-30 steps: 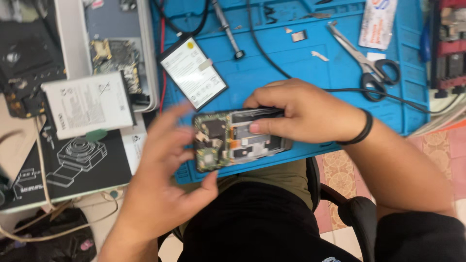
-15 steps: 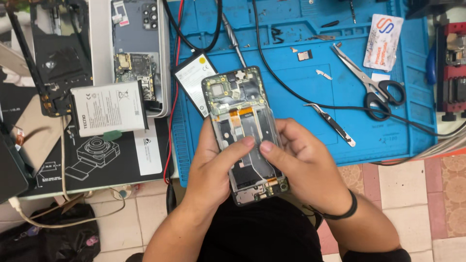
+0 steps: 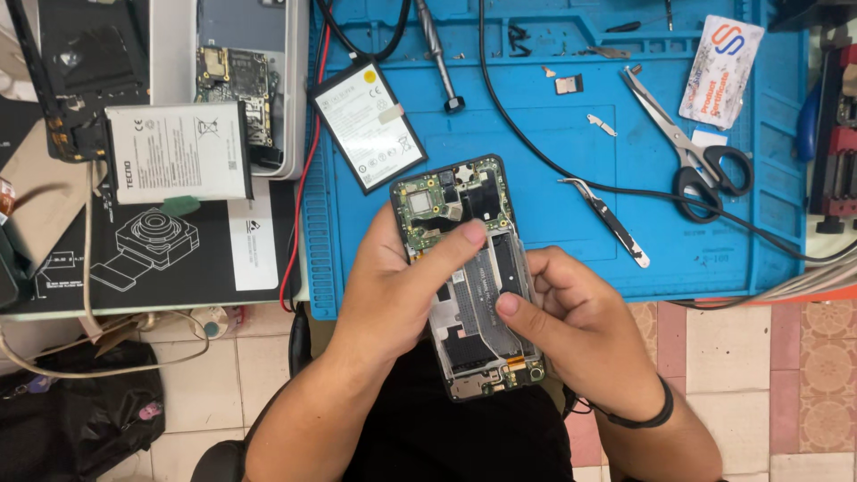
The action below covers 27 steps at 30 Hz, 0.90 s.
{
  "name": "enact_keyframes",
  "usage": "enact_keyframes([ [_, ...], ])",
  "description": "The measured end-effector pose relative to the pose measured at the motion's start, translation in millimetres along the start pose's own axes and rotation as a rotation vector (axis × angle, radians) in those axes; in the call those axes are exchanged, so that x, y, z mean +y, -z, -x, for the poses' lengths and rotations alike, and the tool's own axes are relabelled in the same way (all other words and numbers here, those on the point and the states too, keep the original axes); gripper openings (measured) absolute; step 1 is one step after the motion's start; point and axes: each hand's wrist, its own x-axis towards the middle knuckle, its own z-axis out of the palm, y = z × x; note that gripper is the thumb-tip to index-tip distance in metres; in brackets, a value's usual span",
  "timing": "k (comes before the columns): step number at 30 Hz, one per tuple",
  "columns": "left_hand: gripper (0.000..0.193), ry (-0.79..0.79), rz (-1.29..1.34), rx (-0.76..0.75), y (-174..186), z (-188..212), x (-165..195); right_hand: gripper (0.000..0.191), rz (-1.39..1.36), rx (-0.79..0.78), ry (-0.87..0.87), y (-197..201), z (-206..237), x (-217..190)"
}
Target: The person pries open a disassembled smartphone on a blue repair mat, using a metal pry tool to lift the battery and internal board, then separates the mid-frame from the rear housing and wipes a removed component with a tissue before setting it on the mat.
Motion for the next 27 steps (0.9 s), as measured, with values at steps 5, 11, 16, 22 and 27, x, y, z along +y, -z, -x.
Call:
enact_keyframes([
  [5,0.044,-0.095,-0.037,-0.065,-4,17,-9,0.029,-0.012,-0.055,-0.032,11,15,2],
  [11,0.066,-0.11,-0.034,-0.066,-4,26,-15,0.034,0.341,0.05,0.019,25,27,-23],
  [16,0.077,-0.046,0.0,-0.059,4,25,-17,0.033,1.368,0.337,0.542,32,-3,-46],
  [22,0.08,-0.052,0.02,-0.062,13,25,-18,0.03,1.732,0.318,0.597,40,-31,-43],
  [27,0.08,-0.041,0.039,-0.043,15,25,-16,0.024,1.475,0.269,0.537,47,-28,-43],
])
